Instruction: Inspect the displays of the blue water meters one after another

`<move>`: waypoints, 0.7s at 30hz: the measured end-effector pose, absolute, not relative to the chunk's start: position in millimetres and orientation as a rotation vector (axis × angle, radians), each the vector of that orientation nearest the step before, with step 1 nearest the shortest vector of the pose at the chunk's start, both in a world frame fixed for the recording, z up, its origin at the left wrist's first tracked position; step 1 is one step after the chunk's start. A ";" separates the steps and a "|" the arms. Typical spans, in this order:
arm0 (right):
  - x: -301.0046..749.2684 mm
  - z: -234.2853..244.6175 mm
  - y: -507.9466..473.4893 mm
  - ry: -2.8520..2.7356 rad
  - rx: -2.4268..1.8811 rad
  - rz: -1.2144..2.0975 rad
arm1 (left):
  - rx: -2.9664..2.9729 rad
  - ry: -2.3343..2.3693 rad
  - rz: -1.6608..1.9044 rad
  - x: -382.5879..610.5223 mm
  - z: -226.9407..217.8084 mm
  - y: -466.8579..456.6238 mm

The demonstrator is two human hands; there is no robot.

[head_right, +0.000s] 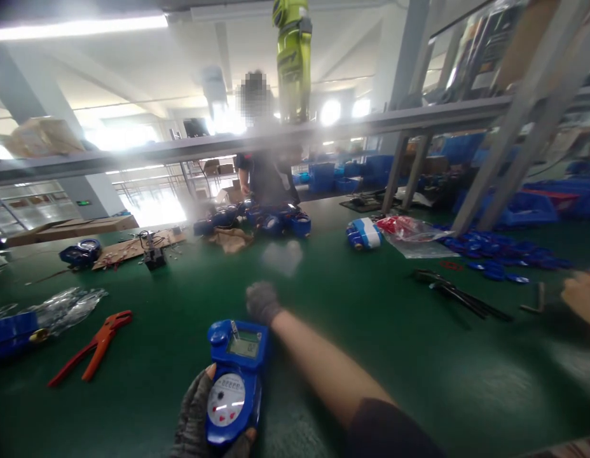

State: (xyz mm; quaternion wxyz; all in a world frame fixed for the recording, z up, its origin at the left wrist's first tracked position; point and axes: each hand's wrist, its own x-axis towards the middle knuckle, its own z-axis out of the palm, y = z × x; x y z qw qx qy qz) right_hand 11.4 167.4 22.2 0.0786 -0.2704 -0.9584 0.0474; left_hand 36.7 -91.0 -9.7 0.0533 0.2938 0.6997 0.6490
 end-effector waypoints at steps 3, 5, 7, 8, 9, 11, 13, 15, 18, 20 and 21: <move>49.0 21.2 162.7 -2.855 -0.836 0.100 | 0.940 2.029 1.933 23.3 4.9 -95.2; 79.4 13.1 158.6 -2.903 -0.876 0.057 | 0.952 1.873 1.933 9.4 15.6 -98.3; 106.9 1.8 154.4 -2.952 -0.904 0.044 | 1.001 1.795 1.883 -2.4 22.2 -100.0; 117.9 -3.8 152.4 -2.957 -0.900 0.059 | 1.027 1.792 1.846 -6.2 23.5 -100.2; 126.7 -8.8 150.8 -2.938 -0.889 0.089 | 1.043 1.807 1.815 -8.6 23.6 -100.0; 137.3 -16.3 148.8 -2.866 -0.865 0.170 | 1.039 1.848 1.785 -10.4 22.2 -99.1; 140.9 -19.8 148.9 -2.792 -0.877 0.275 | 1.019 1.862 1.784 -11.2 22.1 -98.5; 140.7 -20.1 150.1 -2.733 -0.927 0.396 | 1.007 1.819 1.786 -13.9 26.2 -98.5; 138.7 -17.0 151.2 -2.694 -1.014 0.528 | 1.000 1.718 1.732 -19.9 37.8 -98.2; 137.5 -13.9 150.7 -2.697 -1.043 0.542 | 0.947 1.688 1.695 -22.2 42.2 -97.2; 137.0 -12.4 150.3 -2.704 -1.051 0.542 | 0.887 1.701 1.694 -22.6 41.8 -96.4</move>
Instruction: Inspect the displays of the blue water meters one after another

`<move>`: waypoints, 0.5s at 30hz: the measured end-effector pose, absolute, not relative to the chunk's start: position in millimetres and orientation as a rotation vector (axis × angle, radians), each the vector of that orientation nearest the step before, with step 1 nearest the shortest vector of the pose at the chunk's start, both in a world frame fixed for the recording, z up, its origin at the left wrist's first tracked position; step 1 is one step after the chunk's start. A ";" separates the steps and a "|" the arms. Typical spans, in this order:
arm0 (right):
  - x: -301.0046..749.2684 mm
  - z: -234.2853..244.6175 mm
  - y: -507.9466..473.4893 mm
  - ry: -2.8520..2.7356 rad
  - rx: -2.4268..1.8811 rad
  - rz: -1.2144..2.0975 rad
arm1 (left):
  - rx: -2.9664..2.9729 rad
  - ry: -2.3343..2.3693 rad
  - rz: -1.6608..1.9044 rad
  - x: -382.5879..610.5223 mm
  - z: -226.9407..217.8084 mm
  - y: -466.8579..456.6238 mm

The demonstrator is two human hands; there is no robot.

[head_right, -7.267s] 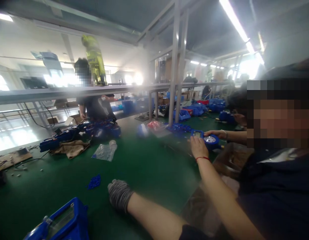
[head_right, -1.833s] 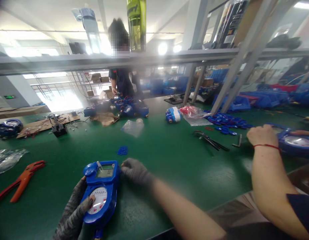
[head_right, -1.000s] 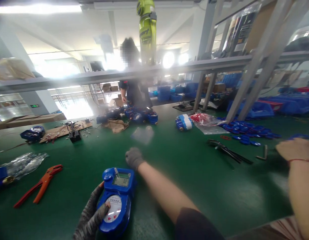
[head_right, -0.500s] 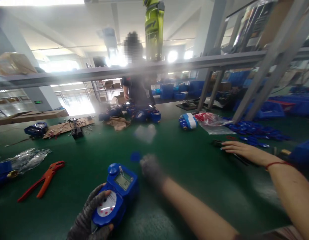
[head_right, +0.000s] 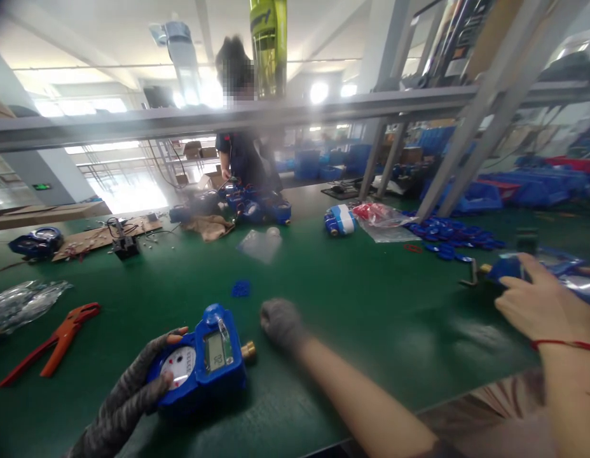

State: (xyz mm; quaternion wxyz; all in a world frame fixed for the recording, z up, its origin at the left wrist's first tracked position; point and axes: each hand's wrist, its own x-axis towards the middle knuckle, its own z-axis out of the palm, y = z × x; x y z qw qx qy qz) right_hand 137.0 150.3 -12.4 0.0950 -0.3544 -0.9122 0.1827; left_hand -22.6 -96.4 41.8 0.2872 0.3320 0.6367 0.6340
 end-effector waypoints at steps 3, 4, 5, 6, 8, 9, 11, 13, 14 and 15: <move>136.0 -9.1 150.0 -2.721 -1.048 0.568 | 0.712 1.798 1.743 -23.2 31.3 -94.4; 136.1 -8.5 150.2 -2.723 -1.040 0.587 | 0.709 1.827 1.757 -24.2 26.7 -94.2; 136.8 -8.2 150.3 -2.724 -1.032 0.603 | 0.739 1.843 1.757 -26.0 22.9 -94.1; 138.0 -7.9 150.2 -2.723 -1.014 0.631 | 0.794 1.834 1.742 -28.6 20.3 -94.1; 142.3 -7.0 148.3 -2.689 -0.938 0.748 | 0.904 1.770 1.686 -35.2 19.4 -93.7; 145.3 -6.0 146.4 -2.654 -0.874 0.833 | 0.945 1.729 1.656 -38.7 20.7 -92.9; 152.2 -2.1 140.9 -2.560 -0.703 1.008 | 1.007 1.650 1.612 -44.8 24.8 -90.5; 159.0 4.1 134.1 -2.493 -0.538 1.114 | 1.025 1.600 1.599 -48.3 28.4 -87.4; 161.7 7.7 130.8 -2.482 -0.475 1.137 | 1.019 1.591 1.600 -49.1 29.3 -86.1; 163.7 11.3 127.8 -2.485 -0.426 1.147 | 1.009 1.587 1.605 -49.3 29.7 -85.1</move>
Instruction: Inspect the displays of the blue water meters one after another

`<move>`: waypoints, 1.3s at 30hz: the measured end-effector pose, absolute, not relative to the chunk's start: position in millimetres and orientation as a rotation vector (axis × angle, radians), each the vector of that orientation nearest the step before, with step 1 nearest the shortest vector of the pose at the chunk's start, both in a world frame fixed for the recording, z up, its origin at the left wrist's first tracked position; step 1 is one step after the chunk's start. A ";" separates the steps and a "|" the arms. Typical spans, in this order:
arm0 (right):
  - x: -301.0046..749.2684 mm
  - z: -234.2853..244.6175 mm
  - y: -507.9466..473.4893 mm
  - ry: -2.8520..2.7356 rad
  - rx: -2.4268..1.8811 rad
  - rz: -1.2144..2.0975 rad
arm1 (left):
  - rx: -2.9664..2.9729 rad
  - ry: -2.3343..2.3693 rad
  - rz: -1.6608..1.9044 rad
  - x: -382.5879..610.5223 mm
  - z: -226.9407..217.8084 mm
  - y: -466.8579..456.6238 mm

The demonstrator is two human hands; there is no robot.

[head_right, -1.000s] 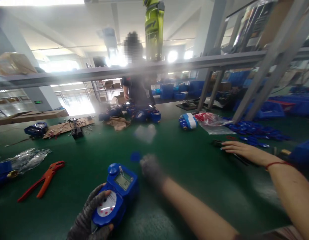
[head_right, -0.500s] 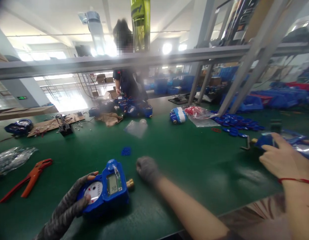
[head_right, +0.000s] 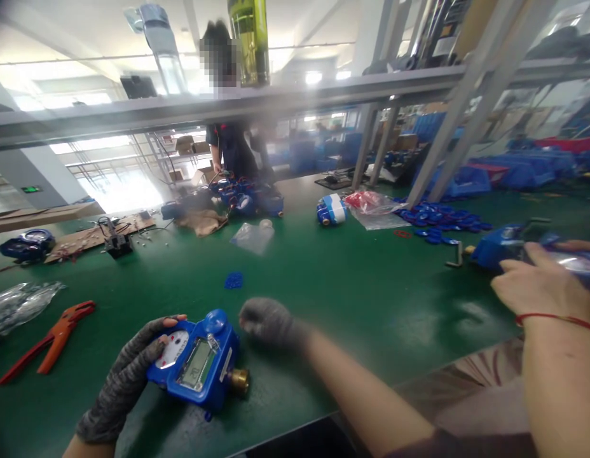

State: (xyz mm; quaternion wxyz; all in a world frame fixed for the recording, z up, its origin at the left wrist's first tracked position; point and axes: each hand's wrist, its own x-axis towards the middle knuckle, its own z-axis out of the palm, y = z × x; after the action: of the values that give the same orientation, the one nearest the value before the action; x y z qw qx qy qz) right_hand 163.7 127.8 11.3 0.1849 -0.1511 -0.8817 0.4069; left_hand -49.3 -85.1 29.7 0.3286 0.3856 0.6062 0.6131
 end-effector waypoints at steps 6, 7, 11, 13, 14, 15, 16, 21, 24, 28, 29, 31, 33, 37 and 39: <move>160.9 23.1 120.8 -2.576 -0.291 1.056 | 0.980 1.580 1.614 -48.8 27.8 -85.2; 158.8 23.5 121.1 -2.591 -0.280 1.022 | 0.989 1.586 1.614 -48.9 28.1 -85.4; 152.4 27.7 123.6 -2.676 -0.200 0.873 | 1.012 1.609 1.612 -48.3 30.3 -85.2; 151.0 31.4 125.4 -2.729 -0.132 0.816 | 1.023 1.612 1.607 -47.9 30.6 -84.9; 150.6 33.1 126.5 -2.749 -0.098 0.794 | 1.028 1.613 1.605 -47.7 30.5 -84.7; 150.4 34.2 127.6 -2.764 -0.069 0.775 | 1.029 1.613 1.602 -47.7 30.1 -84.5; 150.3 34.7 128.6 -2.771 -0.041 0.755 | 1.027 1.612 1.600 -47.7 29.8 -84.3; 157.8 23.7 127.7 -2.706 0.074 0.699 | 0.996 1.602 1.615 -47.8 28.5 -83.8; 170.4 9.8 120.2 -2.577 0.055 0.828 | 0.984 1.586 1.622 -47.9 27.4 -83.8; 178.6 -4.4 110.3 -2.306 -0.328 1.449 | 0.974 1.573 1.625 -49.5 24.2 -84.3; 176.6 -5.8 108.9 -2.178 -0.431 1.659 | 0.977 1.572 1.623 -50.1 23.5 -84.5; 168.8 -6.0 106.7 -1.896 -0.534 2.043 | 0.992 1.581 1.616 -51.1 23.0 -84.9; 159.8 -3.3 104.5 -1.705 -0.541 2.326 | 1.006 1.588 1.616 -51.4 23.5 -85.2; 151.5 2.3 100.4 -1.639 -0.507 2.530 | 0.999 1.562 1.618 -49.6 25.3 -85.3; 152.4 0.8 100.2 -1.667 -0.446 2.508 | 0.980 1.548 1.628 -48.0 26.1 -84.4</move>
State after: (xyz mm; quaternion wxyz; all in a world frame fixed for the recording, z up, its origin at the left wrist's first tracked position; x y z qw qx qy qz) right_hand 152.4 100.2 0.8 0.0487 -0.1463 -0.5468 0.8229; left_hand -48.0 -84.4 26.1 0.3384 0.3762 0.5944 0.6250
